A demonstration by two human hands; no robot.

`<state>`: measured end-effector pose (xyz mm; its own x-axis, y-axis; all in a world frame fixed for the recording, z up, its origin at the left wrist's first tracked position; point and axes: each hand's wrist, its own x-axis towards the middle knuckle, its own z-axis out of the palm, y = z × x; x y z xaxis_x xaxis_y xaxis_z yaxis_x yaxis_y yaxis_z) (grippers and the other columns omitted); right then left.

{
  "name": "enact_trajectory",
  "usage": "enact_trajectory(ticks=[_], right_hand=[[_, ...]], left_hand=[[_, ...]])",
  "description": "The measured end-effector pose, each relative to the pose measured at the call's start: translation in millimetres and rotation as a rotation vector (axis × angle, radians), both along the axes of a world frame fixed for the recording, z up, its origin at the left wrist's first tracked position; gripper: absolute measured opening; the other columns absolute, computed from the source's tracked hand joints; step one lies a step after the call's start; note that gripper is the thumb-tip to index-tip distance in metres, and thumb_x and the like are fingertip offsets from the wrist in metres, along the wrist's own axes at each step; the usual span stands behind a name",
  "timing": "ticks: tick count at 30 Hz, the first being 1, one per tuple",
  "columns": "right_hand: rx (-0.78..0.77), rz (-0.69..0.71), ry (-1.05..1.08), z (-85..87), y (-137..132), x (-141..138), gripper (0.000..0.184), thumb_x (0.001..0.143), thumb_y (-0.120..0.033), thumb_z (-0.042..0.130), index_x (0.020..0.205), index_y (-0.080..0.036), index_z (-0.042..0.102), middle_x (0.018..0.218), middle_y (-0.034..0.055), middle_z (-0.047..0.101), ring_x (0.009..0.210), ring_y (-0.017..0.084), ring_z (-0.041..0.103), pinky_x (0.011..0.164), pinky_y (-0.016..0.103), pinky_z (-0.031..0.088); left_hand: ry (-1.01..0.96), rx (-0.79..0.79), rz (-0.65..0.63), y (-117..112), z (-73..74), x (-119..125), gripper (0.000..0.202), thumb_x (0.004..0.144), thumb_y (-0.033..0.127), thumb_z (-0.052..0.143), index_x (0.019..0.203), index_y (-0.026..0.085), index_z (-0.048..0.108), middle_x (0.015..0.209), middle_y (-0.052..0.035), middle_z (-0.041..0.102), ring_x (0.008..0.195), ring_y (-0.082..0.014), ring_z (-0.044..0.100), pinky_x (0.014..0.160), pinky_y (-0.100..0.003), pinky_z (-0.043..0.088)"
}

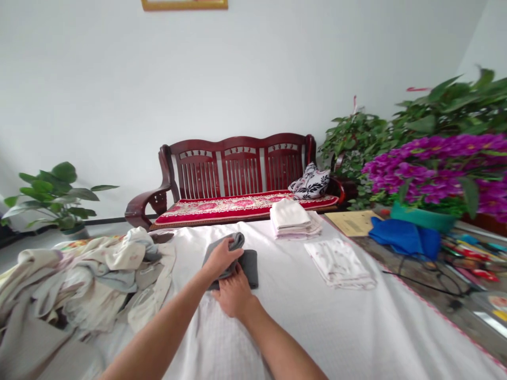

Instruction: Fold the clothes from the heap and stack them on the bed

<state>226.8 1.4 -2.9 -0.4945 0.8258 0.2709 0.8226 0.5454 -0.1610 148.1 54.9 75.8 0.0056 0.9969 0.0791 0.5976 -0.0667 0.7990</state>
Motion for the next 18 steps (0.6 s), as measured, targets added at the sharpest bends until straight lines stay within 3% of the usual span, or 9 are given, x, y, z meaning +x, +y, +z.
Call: enact_trajectory(ticks=[3, 6, 8, 10, 13, 16, 18], right_hand=[[-0.030, -0.017, -0.019, 8.9, -22.1, 3.8, 0.043, 0.092, -0.038, 0.057, 0.124, -0.010, 0.066, 0.124, 0.0199, 0.069, 0.116, 0.032, 0.062, 0.106, 0.045, 0.042], [-0.057, 0.066, 0.004, 29.1, -42.1, 18.7, 0.026, 0.086, -0.023, 0.058, 0.106, -0.015, 0.073, 0.112, 0.0152, 0.073, 0.105, 0.028, 0.066, 0.098, 0.036, 0.045], [-0.068, 0.035, 0.125, 43.9, -43.9, 33.4, 0.025, 0.086, -0.015, 0.050, 0.092, -0.020, 0.074, 0.096, 0.0087, 0.076, 0.095, 0.023, 0.068, 0.092, 0.031, 0.047], [0.003, -0.095, 0.347, 51.9, -33.3, 47.8, 0.033, 0.091, -0.014, 0.040, 0.098, -0.023, 0.072, 0.097, 0.0053, 0.075, 0.096, 0.020, 0.067, 0.092, 0.030, 0.048], [0.087, -0.234, 0.586, 42.0, -4.0, 62.8, 0.040, 0.096, -0.022, 0.034, 0.123, -0.020, 0.063, 0.124, 0.0094, 0.066, 0.118, 0.020, 0.059, 0.105, 0.034, 0.044], [-0.029, -0.243, 0.672, 16.0, 20.9, 70.0, 0.039, 0.091, -0.028, 0.045, 0.123, -0.016, 0.062, 0.133, 0.0137, 0.060, 0.127, 0.024, 0.054, 0.111, 0.039, 0.040], [-0.083, -0.291, 0.810, 2.6, 29.6, 73.2, 0.044, 0.083, -0.030, 0.056, 0.124, -0.015, 0.061, 0.132, 0.0157, 0.060, 0.127, 0.028, 0.053, 0.112, 0.043, 0.039]], left_hand=[[0.011, -0.038, -0.098, 1.3, -18.6, 5.1, 0.055, 0.081, 0.043, 0.065, 0.126, 0.013, 0.064, 0.116, -0.0153, 0.072, 0.112, -0.0310, 0.063, 0.098, -0.035, 0.044], [0.003, 0.000, -0.182, -1.5, -28.2, -3.8, 0.047, 0.092, 0.039, 0.052, 0.129, 0.014, 0.064, 0.121, -0.0142, 0.069, 0.117, -0.0282, 0.061, 0.102, -0.034, 0.043], [0.040, 0.060, -0.243, -7.5, -35.0, -9.7, 0.046, 0.093, 0.031, 0.048, 0.133, 0.013, 0.062, 0.116, -0.0137, 0.069, 0.113, -0.0271, 0.062, 0.101, -0.035, 0.044], [0.109, 0.149, -0.321, -17.3, -43.7, -12.9, 0.047, 0.091, 0.023, 0.047, 0.136, 0.014, 0.059, 0.111, -0.0128, 0.068, 0.106, -0.0256, 0.063, 0.098, -0.035, 0.046], [0.230, 0.270, -0.427, -35.5, -53.8, -15.8, 0.053, 0.088, 0.012, 0.043, 0.139, 0.018, 0.056, 0.117, -0.0119, 0.063, 0.108, -0.0235, 0.060, 0.100, -0.035, 0.046], [0.347, 0.313, -0.521, -51.6, -52.5, -23.6, 0.060, 0.085, 0.004, 0.038, 0.140, 0.021, 0.054, 0.131, -0.0105, 0.060, 0.117, -0.0223, 0.055, 0.105, -0.036, 0.043], [0.445, 0.309, -0.529, -59.7, -47.3, -31.0, 0.057, 0.087, 0.006, 0.041, 0.139, 0.023, 0.055, 0.136, -0.0091, 0.059, 0.121, -0.0239, 0.054, 0.107, -0.039, 0.041]])
